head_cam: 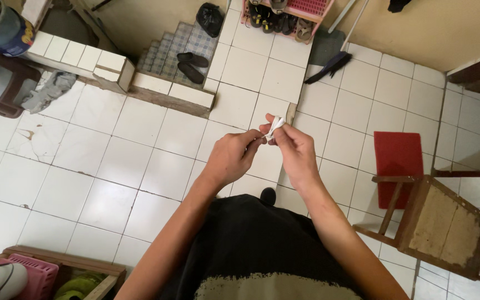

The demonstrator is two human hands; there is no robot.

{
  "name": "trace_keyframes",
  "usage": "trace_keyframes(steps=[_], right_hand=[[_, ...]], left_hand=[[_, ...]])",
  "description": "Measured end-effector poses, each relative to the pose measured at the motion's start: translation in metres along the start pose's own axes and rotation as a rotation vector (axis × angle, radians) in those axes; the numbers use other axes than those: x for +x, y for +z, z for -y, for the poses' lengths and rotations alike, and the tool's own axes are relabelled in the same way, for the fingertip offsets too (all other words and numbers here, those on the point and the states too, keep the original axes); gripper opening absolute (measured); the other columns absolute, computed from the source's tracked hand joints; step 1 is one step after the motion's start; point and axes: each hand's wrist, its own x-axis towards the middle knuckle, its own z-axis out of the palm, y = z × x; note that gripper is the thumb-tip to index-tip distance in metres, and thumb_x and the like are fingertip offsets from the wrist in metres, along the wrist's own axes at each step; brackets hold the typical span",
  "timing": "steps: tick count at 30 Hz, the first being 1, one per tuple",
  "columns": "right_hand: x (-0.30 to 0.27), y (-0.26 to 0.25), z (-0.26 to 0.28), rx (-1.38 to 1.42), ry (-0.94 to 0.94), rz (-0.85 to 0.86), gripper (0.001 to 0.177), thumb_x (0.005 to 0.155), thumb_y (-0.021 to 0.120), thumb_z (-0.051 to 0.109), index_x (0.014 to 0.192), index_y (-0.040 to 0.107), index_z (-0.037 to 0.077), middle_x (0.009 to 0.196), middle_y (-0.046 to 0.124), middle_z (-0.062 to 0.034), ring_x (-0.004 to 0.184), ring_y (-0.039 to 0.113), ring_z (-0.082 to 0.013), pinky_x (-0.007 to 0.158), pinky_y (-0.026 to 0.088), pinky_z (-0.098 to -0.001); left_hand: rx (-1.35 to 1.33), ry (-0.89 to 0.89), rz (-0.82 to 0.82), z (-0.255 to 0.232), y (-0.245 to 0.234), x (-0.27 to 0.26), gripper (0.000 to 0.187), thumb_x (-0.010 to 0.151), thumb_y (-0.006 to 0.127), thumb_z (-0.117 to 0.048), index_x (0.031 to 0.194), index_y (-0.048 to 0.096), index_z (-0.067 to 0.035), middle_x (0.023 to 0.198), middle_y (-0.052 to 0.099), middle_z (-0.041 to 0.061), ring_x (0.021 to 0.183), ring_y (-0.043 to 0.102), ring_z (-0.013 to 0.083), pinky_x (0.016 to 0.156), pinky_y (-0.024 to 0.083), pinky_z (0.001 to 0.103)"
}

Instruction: The person picks up a white cable from a red table and walks around the room while coiling it. They then return to the table and use a rubber band to secure the coiled cable, repeating the process with another cable.

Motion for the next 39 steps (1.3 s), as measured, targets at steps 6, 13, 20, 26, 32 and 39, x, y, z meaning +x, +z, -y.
trace_keyframes(steps=[6, 13, 20, 26, 32, 39], right_hand=[[0.005, 0.030, 0.011, -0.414, -0.264, -0.046, 0.022, 0.105, 0.058, 0.011, 0.116, 0.068, -0.005, 0.116, 0.075, -0.0110, 0.099, 0.074, -0.0163, 0.086, 0.058, -0.0309], [0.014, 0.064, -0.020, -0.523, 0.186, 0.406, 0.027, 0.098, 0.044, 0.009, 0.098, 0.067, -0.005, 0.085, 0.068, -0.0092, 0.079, 0.061, -0.0199, 0.078, 0.051, -0.0365], [0.025, 0.091, -0.044, 0.119, 0.388, 0.471, 0.030, 0.103, 0.041, 0.013, 0.107, 0.066, -0.004, 0.096, 0.065, -0.0052, 0.089, 0.057, -0.0163, 0.087, 0.049, -0.0345], [0.084, 0.136, -0.035, 0.100, 0.437, 0.563, 0.027, 0.106, 0.053, 0.018, 0.110, 0.070, -0.003, 0.096, 0.067, -0.0026, 0.092, 0.061, -0.0132, 0.093, 0.053, -0.0329], [0.170, 0.189, -0.027, -0.039, 0.368, 0.779, 0.024, 0.101, 0.062, 0.017, 0.109, 0.075, -0.002, 0.096, 0.072, -0.0031, 0.093, 0.064, -0.0120, 0.092, 0.052, -0.0302], [0.255, 0.253, -0.029, 0.134, 0.421, 0.792, 0.017, 0.099, 0.065, 0.009, 0.101, 0.073, -0.006, 0.091, 0.074, -0.0059, 0.088, 0.071, -0.0150, 0.089, 0.056, -0.0311]], left_hand=[[0.198, 0.066, -0.085, 0.003, -0.025, -0.007, 0.004, 0.092, 0.069, -0.009, 0.093, 0.072, -0.007, 0.078, 0.071, 0.005, 0.074, 0.067, 0.0263, 0.081, 0.046, 0.041], [0.214, 0.142, -0.130, 0.024, -0.059, -0.024, 0.008, 0.088, 0.067, -0.002, 0.094, 0.068, -0.008, 0.086, 0.071, 0.002, 0.089, 0.064, 0.0237, 0.089, 0.043, 0.042], [-0.356, -0.405, -0.103, 0.025, -0.088, -0.040, 0.011, 0.102, 0.057, -0.010, 0.099, 0.065, -0.002, 0.105, 0.055, 0.007, 0.072, 0.074, 0.0214, 0.066, 0.060, 0.035], [-0.271, -0.195, -0.249, 0.067, -0.135, -0.028, 0.011, 0.099, 0.064, -0.008, 0.105, 0.068, 0.001, 0.100, 0.066, 0.012, 0.081, 0.073, 0.0265, 0.070, 0.062, 0.034], [-0.178, -0.318, -0.290, 0.110, -0.178, -0.004, 0.013, 0.095, 0.068, -0.004, 0.106, 0.064, 0.000, 0.100, 0.066, 0.012, 0.084, 0.075, 0.0257, 0.071, 0.063, 0.033], [-0.131, -0.217, -0.311, 0.160, -0.248, 0.040, 0.017, 0.091, 0.067, 0.005, 0.107, 0.064, -0.001, 0.102, 0.068, 0.011, 0.088, 0.077, 0.0241, 0.075, 0.064, 0.033]])
